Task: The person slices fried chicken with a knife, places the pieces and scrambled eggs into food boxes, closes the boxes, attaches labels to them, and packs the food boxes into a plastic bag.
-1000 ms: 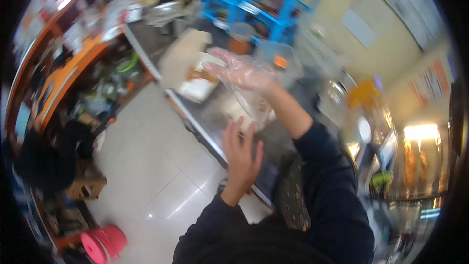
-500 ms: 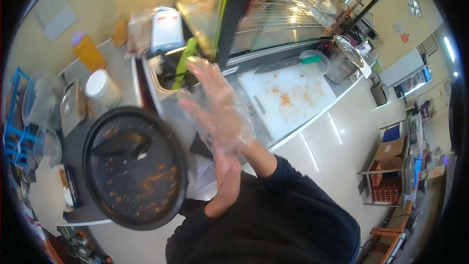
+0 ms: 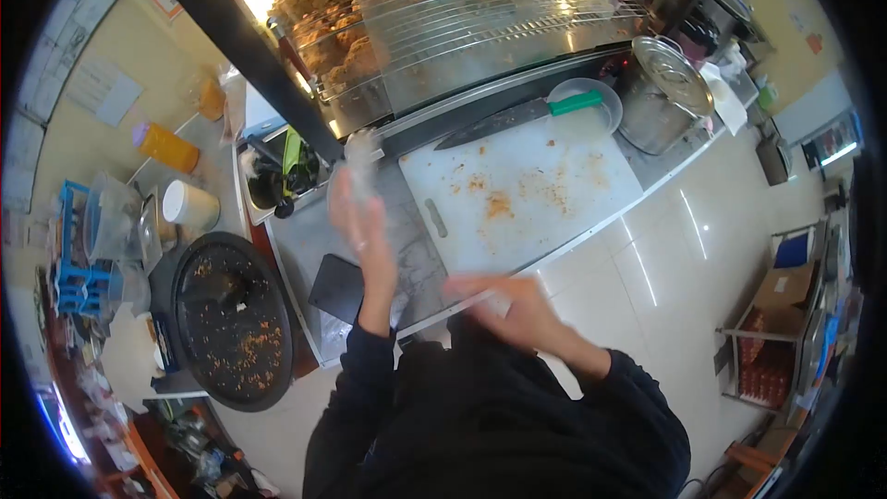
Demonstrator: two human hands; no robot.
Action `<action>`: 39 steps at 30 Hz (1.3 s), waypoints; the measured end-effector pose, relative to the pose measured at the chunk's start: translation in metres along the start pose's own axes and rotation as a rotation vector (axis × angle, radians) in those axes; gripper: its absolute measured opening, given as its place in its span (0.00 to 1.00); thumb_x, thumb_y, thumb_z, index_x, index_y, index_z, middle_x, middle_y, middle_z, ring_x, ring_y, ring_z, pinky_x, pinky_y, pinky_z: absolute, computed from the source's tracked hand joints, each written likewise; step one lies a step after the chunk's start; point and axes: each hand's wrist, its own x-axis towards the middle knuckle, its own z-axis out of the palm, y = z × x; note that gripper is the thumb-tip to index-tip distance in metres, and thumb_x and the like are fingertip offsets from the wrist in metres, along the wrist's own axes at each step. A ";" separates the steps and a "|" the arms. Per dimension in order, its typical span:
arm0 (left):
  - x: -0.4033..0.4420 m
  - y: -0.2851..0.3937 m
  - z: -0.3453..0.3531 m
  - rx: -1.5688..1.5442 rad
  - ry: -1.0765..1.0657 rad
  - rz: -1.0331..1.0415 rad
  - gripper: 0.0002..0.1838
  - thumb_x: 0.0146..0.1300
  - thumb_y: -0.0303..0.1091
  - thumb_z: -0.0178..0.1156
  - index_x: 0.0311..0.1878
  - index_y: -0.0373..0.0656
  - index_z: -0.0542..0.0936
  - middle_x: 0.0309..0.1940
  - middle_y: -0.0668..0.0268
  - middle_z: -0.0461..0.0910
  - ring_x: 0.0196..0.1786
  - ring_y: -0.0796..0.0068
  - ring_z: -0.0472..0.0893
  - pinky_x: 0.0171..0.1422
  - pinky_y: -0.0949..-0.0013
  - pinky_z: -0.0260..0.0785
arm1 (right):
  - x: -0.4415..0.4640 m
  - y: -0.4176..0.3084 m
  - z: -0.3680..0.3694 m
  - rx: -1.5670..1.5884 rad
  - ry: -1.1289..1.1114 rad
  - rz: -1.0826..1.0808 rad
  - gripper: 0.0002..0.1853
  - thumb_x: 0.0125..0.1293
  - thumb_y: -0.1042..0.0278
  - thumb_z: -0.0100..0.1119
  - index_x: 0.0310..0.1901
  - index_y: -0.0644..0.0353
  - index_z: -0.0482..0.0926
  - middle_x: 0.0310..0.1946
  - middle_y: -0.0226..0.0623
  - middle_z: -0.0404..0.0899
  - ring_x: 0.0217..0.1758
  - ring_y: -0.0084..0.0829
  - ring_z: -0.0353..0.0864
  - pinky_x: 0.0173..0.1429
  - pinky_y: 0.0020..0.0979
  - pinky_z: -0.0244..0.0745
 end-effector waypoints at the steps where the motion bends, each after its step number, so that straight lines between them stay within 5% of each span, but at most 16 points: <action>1: 0.003 -0.003 0.001 0.265 -0.052 0.096 0.32 0.67 0.44 0.49 0.68 0.37 0.56 0.68 0.56 0.56 0.70 0.60 0.55 0.71 0.59 0.44 | 0.013 0.026 -0.014 -0.370 0.285 -0.081 0.16 0.58 0.78 0.55 0.49 0.57 0.76 0.47 0.39 0.78 0.53 0.40 0.75 0.56 0.34 0.71; 3: -0.014 -0.027 0.027 0.223 -0.292 0.107 0.32 0.63 0.38 0.53 0.68 0.39 0.57 0.67 0.53 0.56 0.70 0.54 0.54 0.71 0.55 0.44 | 0.049 0.106 -0.074 -1.314 0.562 0.027 0.22 0.56 0.72 0.51 0.55 0.52 0.72 0.56 0.35 0.71 0.62 0.38 0.65 0.68 0.51 0.51; 5: -0.037 -0.033 0.048 0.159 -0.454 0.128 0.32 0.61 0.35 0.54 0.68 0.40 0.57 0.67 0.51 0.57 0.69 0.52 0.54 0.71 0.54 0.43 | 0.077 0.165 -0.146 -1.729 0.643 0.144 0.22 0.54 0.68 0.54 0.53 0.50 0.73 0.55 0.32 0.71 0.64 0.36 0.62 0.70 0.56 0.39; 7: -0.058 -0.012 0.069 0.032 -0.590 0.187 0.31 0.61 0.36 0.52 0.67 0.40 0.58 0.66 0.50 0.58 0.69 0.51 0.55 0.70 0.51 0.44 | 0.084 0.191 -0.188 -1.770 0.593 0.332 0.13 0.53 0.69 0.54 0.43 0.51 0.79 0.45 0.32 0.76 0.59 0.35 0.67 0.71 0.56 0.39; 10: -0.077 0.009 0.113 0.017 -0.757 0.404 0.33 0.60 0.37 0.53 0.68 0.40 0.57 0.67 0.53 0.57 0.70 0.55 0.54 0.71 0.47 0.41 | 0.086 0.153 -0.197 -1.544 0.480 0.265 0.06 0.51 0.70 0.57 0.31 0.50 0.81 0.34 0.30 0.78 0.52 0.34 0.71 0.69 0.57 0.39; 11: -0.080 0.011 0.130 0.024 -0.829 0.440 0.34 0.61 0.37 0.53 0.68 0.39 0.56 0.68 0.54 0.56 0.70 0.55 0.54 0.72 0.45 0.39 | 0.087 0.144 -0.195 -1.545 0.518 0.254 0.05 0.50 0.67 0.63 0.30 0.45 0.82 0.31 0.23 0.80 0.50 0.30 0.73 0.67 0.57 0.42; 15: -0.096 -0.010 0.196 0.166 -1.020 0.451 0.35 0.61 0.39 0.53 0.69 0.38 0.54 0.69 0.55 0.54 0.72 0.58 0.53 0.73 0.43 0.35 | 0.087 0.116 -0.173 -1.302 0.494 0.155 0.06 0.50 0.67 0.63 0.30 0.42 0.81 0.25 0.26 0.79 0.40 0.30 0.76 0.62 0.48 0.49; 18: -0.101 -0.017 0.221 0.052 -0.755 0.363 0.32 0.60 0.41 0.54 0.65 0.37 0.61 0.67 0.54 0.56 0.71 0.58 0.53 0.73 0.44 0.35 | 0.074 0.115 -0.136 -1.180 0.415 0.304 0.07 0.54 0.69 0.61 0.34 0.43 0.81 0.27 0.27 0.80 0.37 0.30 0.77 0.61 0.46 0.52; 20: -0.093 -0.014 0.200 0.034 -0.798 0.297 0.31 0.59 0.40 0.55 0.64 0.36 0.62 0.67 0.53 0.57 0.71 0.59 0.53 0.73 0.44 0.35 | 0.061 0.137 -0.119 -1.109 0.429 0.246 0.08 0.57 0.68 0.58 0.38 0.45 0.81 0.30 0.29 0.80 0.36 0.29 0.77 0.60 0.43 0.53; 24: -0.100 -0.011 0.131 0.115 -0.832 0.331 0.34 0.62 0.41 0.53 0.68 0.39 0.55 0.67 0.54 0.56 0.72 0.62 0.51 0.73 0.43 0.33 | 0.047 0.171 -0.098 -1.102 0.524 0.099 0.10 0.61 0.65 0.56 0.43 0.51 0.80 0.36 0.32 0.81 0.39 0.29 0.78 0.60 0.40 0.55; 26: -0.120 -0.010 0.066 0.015 -0.741 0.314 0.31 0.63 0.40 0.53 0.67 0.40 0.58 0.65 0.54 0.60 0.70 0.62 0.55 0.72 0.43 0.34 | 0.050 0.174 -0.101 -1.145 0.629 -0.216 0.11 0.61 0.64 0.56 0.45 0.55 0.80 0.39 0.34 0.81 0.42 0.33 0.77 0.61 0.39 0.55; 29: -0.130 -0.021 -0.058 -0.115 -0.868 0.064 0.27 0.65 0.39 0.52 0.66 0.41 0.61 0.58 0.55 0.68 0.63 0.62 0.65 0.72 0.48 0.41 | 0.054 0.130 -0.083 -1.226 0.723 -0.410 0.05 0.55 0.69 0.64 0.34 0.58 0.81 0.36 0.39 0.81 0.42 0.38 0.79 0.50 0.37 0.68; 31: -0.143 -0.032 -0.145 -0.098 -0.862 -0.065 0.25 0.67 0.39 0.50 0.65 0.41 0.63 0.55 0.57 0.71 0.59 0.61 0.69 0.71 0.52 0.46 | 0.064 0.075 -0.017 -1.170 0.784 -0.377 0.04 0.56 0.71 0.64 0.29 0.60 0.80 0.34 0.40 0.81 0.40 0.38 0.79 0.48 0.37 0.70; 34: -0.172 -0.049 -0.277 0.104 -0.538 -0.107 0.24 0.67 0.38 0.49 0.64 0.42 0.64 0.52 0.59 0.74 0.54 0.60 0.72 0.67 0.56 0.53 | 0.079 0.024 0.117 -0.833 0.742 -0.416 0.06 0.56 0.72 0.64 0.26 0.62 0.78 0.33 0.41 0.80 0.40 0.36 0.77 0.48 0.36 0.70; 37: -0.205 -0.050 -0.410 0.161 -0.227 -0.264 0.21 0.66 0.35 0.51 0.62 0.44 0.68 0.51 0.59 0.75 0.53 0.60 0.72 0.63 0.58 0.58 | 0.086 0.002 0.276 -0.338 0.415 -0.317 0.13 0.66 0.71 0.50 0.27 0.66 0.80 0.30 0.39 0.79 0.38 0.32 0.76 0.49 0.31 0.68; 39: -0.234 -0.054 -0.480 0.258 0.014 -0.298 0.19 0.65 0.32 0.52 0.59 0.42 0.71 0.49 0.60 0.76 0.51 0.63 0.74 0.58 0.62 0.62 | 0.089 -0.037 0.391 -0.355 0.070 -0.475 0.12 0.65 0.72 0.48 0.31 0.64 0.82 0.30 0.39 0.80 0.37 0.34 0.76 0.46 0.32 0.68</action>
